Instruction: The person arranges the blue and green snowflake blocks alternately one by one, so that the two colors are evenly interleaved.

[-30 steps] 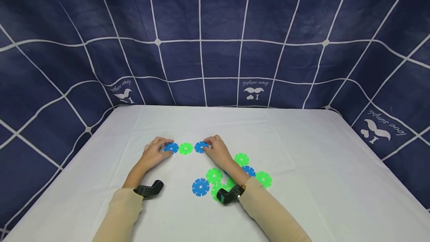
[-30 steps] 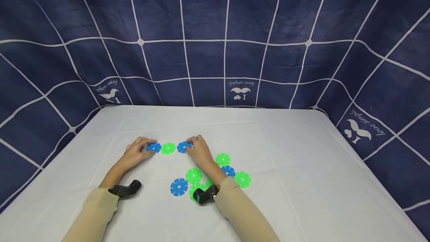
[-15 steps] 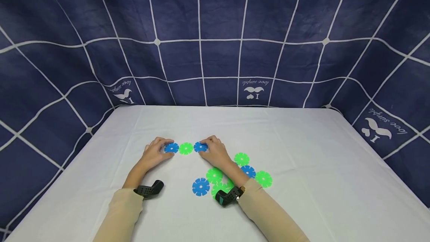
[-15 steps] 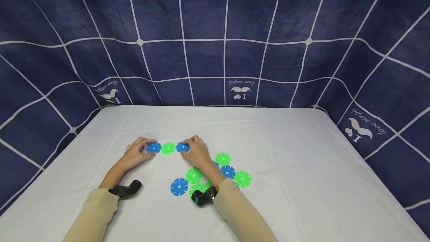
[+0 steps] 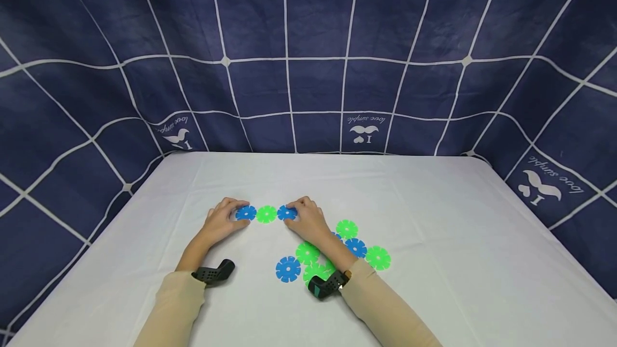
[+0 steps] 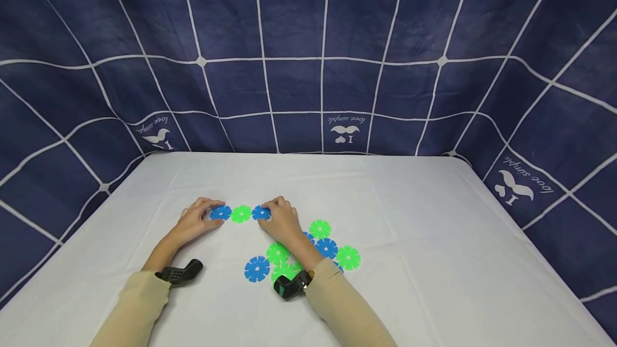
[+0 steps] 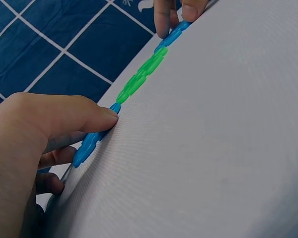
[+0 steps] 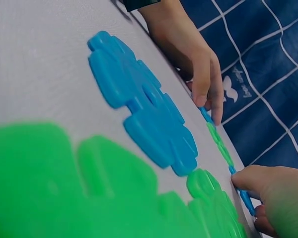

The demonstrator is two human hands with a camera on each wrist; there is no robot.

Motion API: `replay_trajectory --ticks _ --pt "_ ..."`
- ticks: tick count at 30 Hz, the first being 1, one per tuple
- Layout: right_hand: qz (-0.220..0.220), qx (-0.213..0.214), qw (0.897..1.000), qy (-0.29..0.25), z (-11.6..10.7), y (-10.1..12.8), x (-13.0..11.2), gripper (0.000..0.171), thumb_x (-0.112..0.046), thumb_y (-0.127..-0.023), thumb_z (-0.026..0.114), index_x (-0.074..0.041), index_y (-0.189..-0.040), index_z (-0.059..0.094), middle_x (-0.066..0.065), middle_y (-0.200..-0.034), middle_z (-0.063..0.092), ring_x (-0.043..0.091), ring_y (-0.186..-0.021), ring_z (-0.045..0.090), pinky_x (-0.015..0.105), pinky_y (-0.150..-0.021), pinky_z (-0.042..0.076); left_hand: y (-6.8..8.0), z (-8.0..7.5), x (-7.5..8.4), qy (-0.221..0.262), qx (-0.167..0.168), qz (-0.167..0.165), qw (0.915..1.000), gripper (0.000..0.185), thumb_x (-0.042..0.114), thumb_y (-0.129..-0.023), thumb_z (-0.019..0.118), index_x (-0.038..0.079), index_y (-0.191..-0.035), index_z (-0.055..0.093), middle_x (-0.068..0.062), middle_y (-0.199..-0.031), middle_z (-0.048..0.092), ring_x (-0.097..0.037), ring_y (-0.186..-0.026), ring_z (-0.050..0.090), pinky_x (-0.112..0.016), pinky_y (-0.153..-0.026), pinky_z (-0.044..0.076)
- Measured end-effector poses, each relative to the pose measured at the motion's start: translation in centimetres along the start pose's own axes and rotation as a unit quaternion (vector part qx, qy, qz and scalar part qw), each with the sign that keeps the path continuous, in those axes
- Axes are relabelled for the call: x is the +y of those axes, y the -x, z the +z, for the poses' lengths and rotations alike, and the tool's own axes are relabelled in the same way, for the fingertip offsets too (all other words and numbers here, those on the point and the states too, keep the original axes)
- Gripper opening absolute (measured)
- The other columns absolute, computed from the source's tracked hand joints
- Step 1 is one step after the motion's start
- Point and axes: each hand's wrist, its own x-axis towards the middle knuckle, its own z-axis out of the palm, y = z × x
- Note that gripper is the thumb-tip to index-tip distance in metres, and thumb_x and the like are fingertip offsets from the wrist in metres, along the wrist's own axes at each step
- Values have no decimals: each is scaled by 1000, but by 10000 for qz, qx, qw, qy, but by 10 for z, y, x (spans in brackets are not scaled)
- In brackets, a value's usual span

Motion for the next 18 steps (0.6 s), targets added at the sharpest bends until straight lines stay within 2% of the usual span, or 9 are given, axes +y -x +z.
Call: replay_trajectory --ticks 8,15,18 --pt "22 -121 9999 -69 -9 1 1 40 -31 -84 61 -14 -120 57 8 -120 51 24 -111 49 42 -95 36 1 1 1 72 1 54 10000 50 33 -78 65 10 -122 55 -12 -119 48 -32 -114 42 -40 -83 24" --pt "-145 -105 9998 -86 -32 9 9 38 -28 -84 61 -13 -118 59 8 -116 55 22 -104 51 42 -92 36 3 0 3 37 53 -5 10000 48 32 -79 64 11 -121 56 -11 -116 49 -30 -110 44 -39 -82 25" --pt "-83 -85 9999 -70 -44 14 15 36 -28 -84 61 -14 -118 59 7 -116 56 22 -103 52 41 -90 36 3 -1 4 -1 64 28 10000 46 31 -80 64 11 -120 56 -11 -116 49 -31 -110 44 -40 -81 26"
